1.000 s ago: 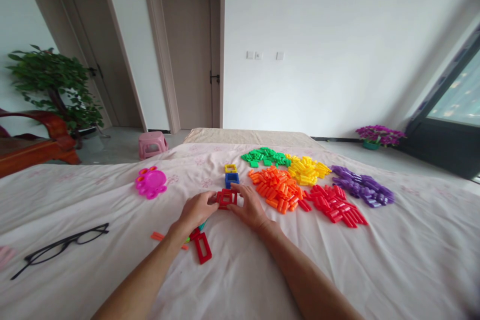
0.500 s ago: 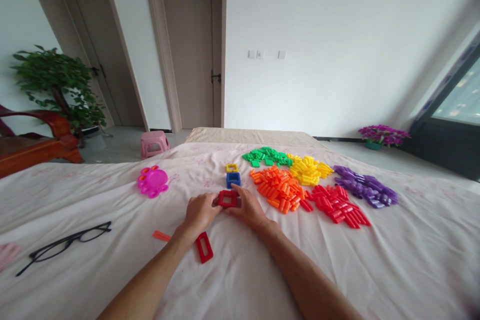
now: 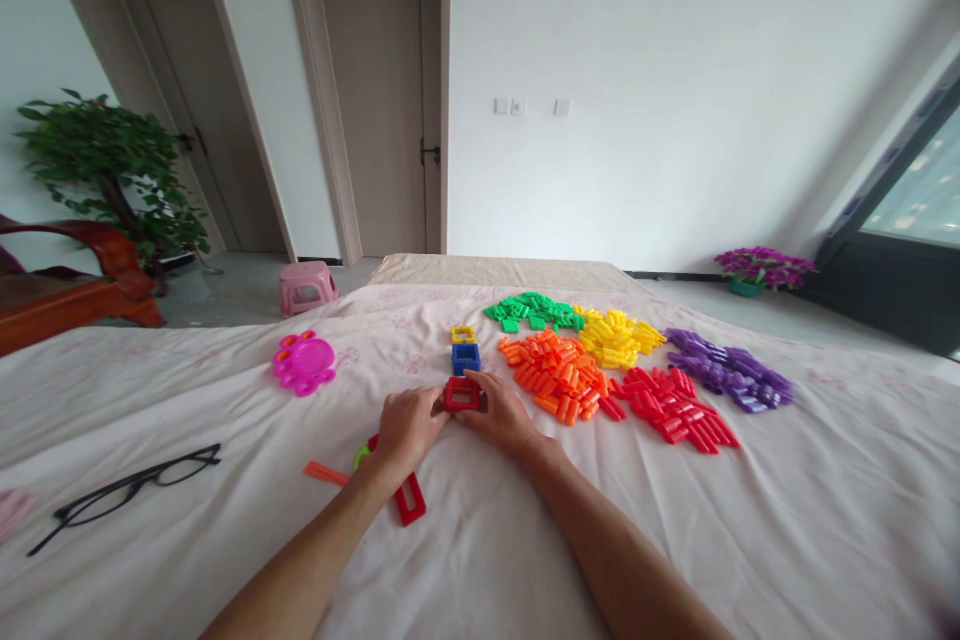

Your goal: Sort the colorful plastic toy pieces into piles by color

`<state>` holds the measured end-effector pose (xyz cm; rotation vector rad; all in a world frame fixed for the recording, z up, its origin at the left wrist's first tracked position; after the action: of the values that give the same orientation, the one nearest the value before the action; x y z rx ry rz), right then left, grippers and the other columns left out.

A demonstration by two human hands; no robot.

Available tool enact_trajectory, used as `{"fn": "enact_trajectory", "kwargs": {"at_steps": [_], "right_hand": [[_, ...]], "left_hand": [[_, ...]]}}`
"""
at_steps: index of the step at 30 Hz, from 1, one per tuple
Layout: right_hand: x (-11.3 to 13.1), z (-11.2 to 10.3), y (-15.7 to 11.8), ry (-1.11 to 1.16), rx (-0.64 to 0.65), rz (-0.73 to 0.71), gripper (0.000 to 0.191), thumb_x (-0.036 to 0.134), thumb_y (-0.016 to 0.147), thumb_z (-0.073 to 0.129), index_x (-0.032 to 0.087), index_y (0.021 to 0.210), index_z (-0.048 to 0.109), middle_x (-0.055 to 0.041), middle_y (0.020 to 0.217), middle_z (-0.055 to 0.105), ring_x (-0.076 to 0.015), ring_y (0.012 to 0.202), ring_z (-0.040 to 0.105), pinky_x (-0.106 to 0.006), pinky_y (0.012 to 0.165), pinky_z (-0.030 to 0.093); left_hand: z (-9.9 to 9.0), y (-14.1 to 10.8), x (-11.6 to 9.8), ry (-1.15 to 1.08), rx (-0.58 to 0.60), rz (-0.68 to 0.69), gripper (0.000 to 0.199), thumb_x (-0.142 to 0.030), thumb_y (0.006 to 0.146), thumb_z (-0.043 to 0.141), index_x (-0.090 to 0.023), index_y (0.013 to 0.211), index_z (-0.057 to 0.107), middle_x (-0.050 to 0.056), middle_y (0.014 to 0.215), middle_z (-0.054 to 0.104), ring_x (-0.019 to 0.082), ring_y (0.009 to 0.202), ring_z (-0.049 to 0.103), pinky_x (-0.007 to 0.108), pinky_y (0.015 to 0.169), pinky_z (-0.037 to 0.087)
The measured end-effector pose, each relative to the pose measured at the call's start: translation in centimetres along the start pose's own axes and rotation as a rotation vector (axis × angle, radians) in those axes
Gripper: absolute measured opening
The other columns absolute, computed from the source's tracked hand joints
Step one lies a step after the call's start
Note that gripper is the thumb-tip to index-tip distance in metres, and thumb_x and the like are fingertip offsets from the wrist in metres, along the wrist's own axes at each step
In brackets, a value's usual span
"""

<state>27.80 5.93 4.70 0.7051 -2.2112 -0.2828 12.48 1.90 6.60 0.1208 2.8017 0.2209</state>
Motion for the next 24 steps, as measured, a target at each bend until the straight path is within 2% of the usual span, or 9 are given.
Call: {"fn": "enact_trajectory", "kwargs": {"at_steps": [5,15,24], "right_hand": [[0.17,0.11,0.03,-0.026,0.013,-0.053,0.067,0.032,0.07,0.081,0.021,0.132,0.059,-0.0116,0.124,0.066,-0.03,0.115,0.061,-0.045,0.1,0.047],[0.38,-0.06,-0.05,-0.02,0.024,-0.026,0.078,0.033,0.065,0.085,0.018,0.136,0.056,-0.0144,0.131,0.061,-0.0301,0.119,0.058,-0.044,0.102,0.045],[-0.05,0.08,-0.15,-0.006,0.042,-0.022,0.081,0.036,0.065,0.085,0.023,0.138,0.054,-0.0115,0.133,0.059,-0.0295,0.121,0.056,-0.043,0.103,0.044]], "left_hand": [[0.16,-0.19,-0.22,0.036,-0.02,0.003,0.027,-0.029,0.087,0.058,-0.025,0.111,0.071,0.007,0.104,0.075,0.025,0.104,0.066,0.035,0.087,0.04],[-0.05,-0.16,-0.21,0.028,-0.023,0.005,0.028,-0.035,0.085,0.061,-0.026,0.11,0.071,0.005,0.104,0.076,0.024,0.101,0.067,0.034,0.085,0.04],[-0.14,-0.18,0.1,-0.017,-0.029,-0.017,0.037,-0.027,0.082,0.062,-0.026,0.119,0.066,0.005,0.108,0.075,0.023,0.104,0.066,0.033,0.089,0.04]]}}
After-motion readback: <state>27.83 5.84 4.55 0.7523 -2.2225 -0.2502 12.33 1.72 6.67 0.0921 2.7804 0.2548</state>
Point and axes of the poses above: each hand's wrist, its own y-axis towards the middle knuckle, its own z-axis out of the palm, x = y × z, the point moved 6 cm from there along y, towards the middle knuckle
